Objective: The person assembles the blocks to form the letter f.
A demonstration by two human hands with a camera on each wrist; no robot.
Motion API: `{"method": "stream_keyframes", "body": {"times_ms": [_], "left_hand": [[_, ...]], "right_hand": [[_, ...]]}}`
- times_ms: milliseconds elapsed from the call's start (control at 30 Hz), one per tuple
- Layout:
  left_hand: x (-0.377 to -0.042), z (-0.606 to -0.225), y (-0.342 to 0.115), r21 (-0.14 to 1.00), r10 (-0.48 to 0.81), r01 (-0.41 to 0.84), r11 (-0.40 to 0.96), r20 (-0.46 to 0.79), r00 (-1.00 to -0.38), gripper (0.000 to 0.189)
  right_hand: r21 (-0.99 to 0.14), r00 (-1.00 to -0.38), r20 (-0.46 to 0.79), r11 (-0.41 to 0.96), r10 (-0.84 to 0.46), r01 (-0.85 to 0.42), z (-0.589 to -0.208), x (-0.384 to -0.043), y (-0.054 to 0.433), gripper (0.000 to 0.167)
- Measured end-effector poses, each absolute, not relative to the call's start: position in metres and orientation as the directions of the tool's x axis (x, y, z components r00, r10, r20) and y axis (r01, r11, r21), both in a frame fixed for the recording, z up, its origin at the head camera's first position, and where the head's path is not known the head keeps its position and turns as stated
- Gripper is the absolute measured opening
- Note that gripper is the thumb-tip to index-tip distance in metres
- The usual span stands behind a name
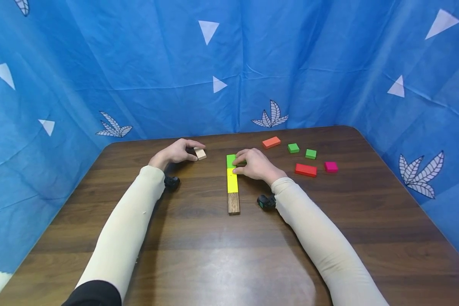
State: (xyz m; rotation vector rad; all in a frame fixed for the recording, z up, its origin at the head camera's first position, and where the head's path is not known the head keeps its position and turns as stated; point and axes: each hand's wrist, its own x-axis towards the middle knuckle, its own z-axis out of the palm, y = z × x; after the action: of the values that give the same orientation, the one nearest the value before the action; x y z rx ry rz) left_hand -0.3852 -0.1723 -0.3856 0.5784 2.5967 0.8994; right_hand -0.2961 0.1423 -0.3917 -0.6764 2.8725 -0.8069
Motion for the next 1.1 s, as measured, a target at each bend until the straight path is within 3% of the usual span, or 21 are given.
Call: {"method": "stream_keyframes", "body": {"times_ms": [700,1100], "left_hand": [[-0.382,-0.392,-0.169,0.65,0.372,0.218,0.728,-0.107,-0.922,0.034],[-0.366,-0.39,-0.155,0.62,0.385,0.281,0.732,-0.036,-0.922,0.031]], "right_hand": [[-0.52,-0.902,0.039,0.762,-0.429,-0.385,-0.392,-0.295,0.142,0.039],[-0.525,-0.902,0.038,0.759,-0.431,-0.385,-0.391,-0.295,0.142,0.039]]}}
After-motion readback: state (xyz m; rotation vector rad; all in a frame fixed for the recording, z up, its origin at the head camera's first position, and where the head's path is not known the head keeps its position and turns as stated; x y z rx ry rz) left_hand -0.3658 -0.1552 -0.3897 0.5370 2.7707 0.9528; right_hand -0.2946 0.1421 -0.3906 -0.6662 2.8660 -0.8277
